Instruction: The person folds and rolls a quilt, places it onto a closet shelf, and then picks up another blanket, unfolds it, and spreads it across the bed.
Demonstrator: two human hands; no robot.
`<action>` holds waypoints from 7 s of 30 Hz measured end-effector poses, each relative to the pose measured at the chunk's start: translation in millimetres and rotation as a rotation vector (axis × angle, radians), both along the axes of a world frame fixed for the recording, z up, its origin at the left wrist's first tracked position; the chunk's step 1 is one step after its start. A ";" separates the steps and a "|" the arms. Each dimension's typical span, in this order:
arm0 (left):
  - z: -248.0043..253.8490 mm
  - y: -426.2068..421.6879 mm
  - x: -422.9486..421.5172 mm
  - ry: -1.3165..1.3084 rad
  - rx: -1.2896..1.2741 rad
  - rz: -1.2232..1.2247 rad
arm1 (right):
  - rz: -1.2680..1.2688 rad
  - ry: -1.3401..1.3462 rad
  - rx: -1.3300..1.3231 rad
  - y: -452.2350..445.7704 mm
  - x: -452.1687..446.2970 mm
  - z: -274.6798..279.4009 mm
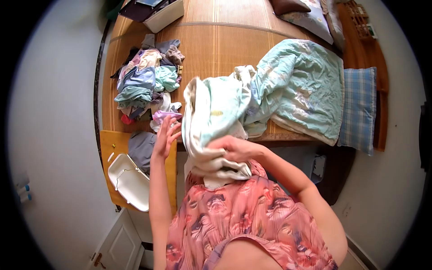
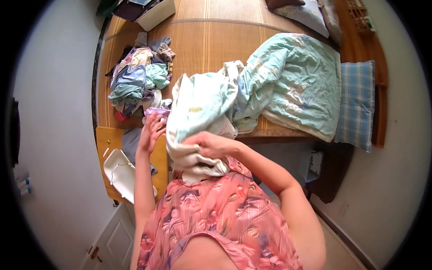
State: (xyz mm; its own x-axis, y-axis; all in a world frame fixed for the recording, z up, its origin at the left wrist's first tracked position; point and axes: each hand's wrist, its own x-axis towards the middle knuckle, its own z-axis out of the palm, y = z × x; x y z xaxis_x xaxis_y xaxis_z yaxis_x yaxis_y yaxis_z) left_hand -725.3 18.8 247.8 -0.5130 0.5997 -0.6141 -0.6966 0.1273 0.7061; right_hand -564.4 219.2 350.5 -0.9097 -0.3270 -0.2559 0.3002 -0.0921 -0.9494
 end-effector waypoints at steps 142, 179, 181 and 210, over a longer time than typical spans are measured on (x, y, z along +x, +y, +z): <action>-74.1 261.7 -463.7 -0.092 0.439 0.729 | -0.356 -0.392 1.425 202.9 -267.7 -282.3; -119.6 34.0 -27.1 0.444 -0.637 0.532 | -0.429 -0.019 0.748 44.9 -160.6 -207.9; -147.3 28.9 -6.8 0.290 -0.554 0.534 | -0.249 -0.074 0.656 -11.0 -123.2 -204.6; -119.0 -119.7 -33.1 -0.373 -0.066 0.860 | -0.897 -0.676 -0.134 -82.7 -102.9 -97.4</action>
